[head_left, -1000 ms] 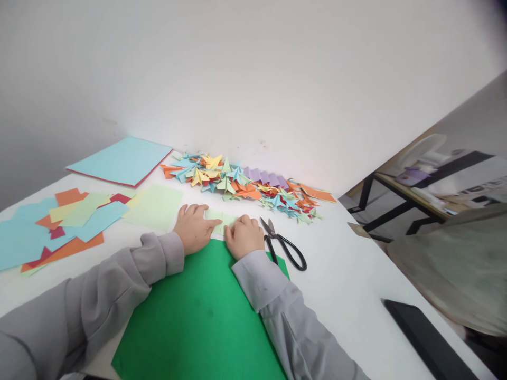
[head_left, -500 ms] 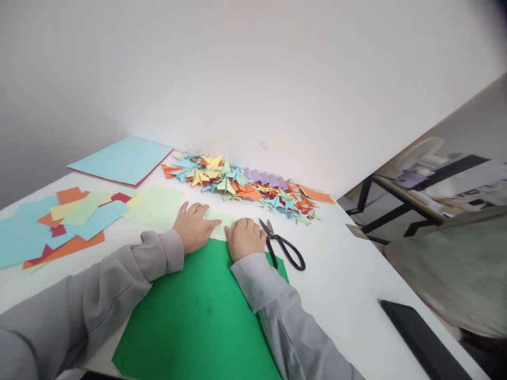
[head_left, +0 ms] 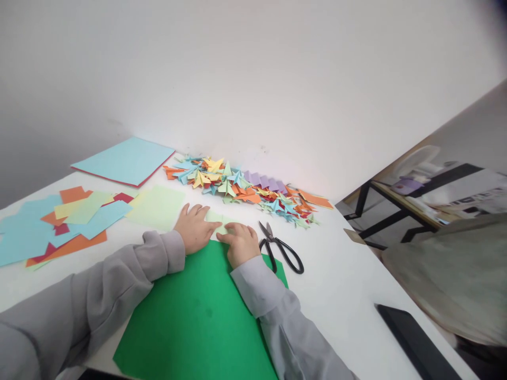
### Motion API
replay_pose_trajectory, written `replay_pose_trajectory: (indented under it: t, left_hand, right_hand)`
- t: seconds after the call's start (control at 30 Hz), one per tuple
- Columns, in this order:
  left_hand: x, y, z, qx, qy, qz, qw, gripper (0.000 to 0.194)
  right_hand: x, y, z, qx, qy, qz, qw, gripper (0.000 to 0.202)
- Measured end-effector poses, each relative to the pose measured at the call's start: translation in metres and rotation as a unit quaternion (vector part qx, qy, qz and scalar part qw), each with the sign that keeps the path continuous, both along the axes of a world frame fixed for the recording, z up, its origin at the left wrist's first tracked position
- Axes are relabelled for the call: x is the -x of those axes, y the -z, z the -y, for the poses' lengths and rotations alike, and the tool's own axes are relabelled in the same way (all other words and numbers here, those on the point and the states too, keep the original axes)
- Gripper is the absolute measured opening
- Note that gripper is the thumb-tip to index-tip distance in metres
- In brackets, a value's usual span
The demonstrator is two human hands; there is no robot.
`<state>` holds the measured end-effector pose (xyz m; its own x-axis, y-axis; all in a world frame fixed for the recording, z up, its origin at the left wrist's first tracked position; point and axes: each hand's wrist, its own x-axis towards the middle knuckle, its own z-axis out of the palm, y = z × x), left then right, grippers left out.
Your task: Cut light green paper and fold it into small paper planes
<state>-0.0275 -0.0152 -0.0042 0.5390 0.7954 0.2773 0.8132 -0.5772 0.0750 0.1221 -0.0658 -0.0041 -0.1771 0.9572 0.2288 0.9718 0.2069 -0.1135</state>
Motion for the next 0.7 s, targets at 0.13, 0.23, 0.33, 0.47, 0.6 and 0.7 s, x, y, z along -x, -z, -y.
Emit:
replay_pose_trajectory:
  t: [0.13,0.23,0.33,0.47,0.6,0.7]
  left_hand:
    - [0.001,0.001,-0.001,-0.008,0.004,0.002,1.0,0.031]
    - [0.001,0.001,-0.001,-0.02,0.008,0.001,1.0,0.031]
    - [0.001,0.002,-0.001,-0.031,0.01,0.0,0.999,0.031]
    - [0.001,0.004,-0.002,-0.038,0.012,0.002,0.999,0.031]
    - [0.001,0.004,-0.003,-0.036,0.015,0.015,0.999,0.03]
    - [0.001,0.005,-0.003,-0.035,0.017,0.018,0.999,0.03]
  right_hand:
    - [-0.004,0.002,0.002,-0.054,-0.009,-0.001,0.998,0.026]
    - [-0.007,0.0,0.005,-0.074,0.013,0.001,0.997,0.025]
    - [-0.01,-0.004,0.007,-0.07,0.038,0.007,0.997,0.026]
    - [-0.011,-0.006,0.006,-0.06,0.052,0.009,0.997,0.031]
    - [-0.016,-0.003,0.004,-0.068,0.042,-0.007,0.997,0.031]
    - [-0.024,0.001,0.001,-0.064,0.047,-0.033,0.996,0.031]
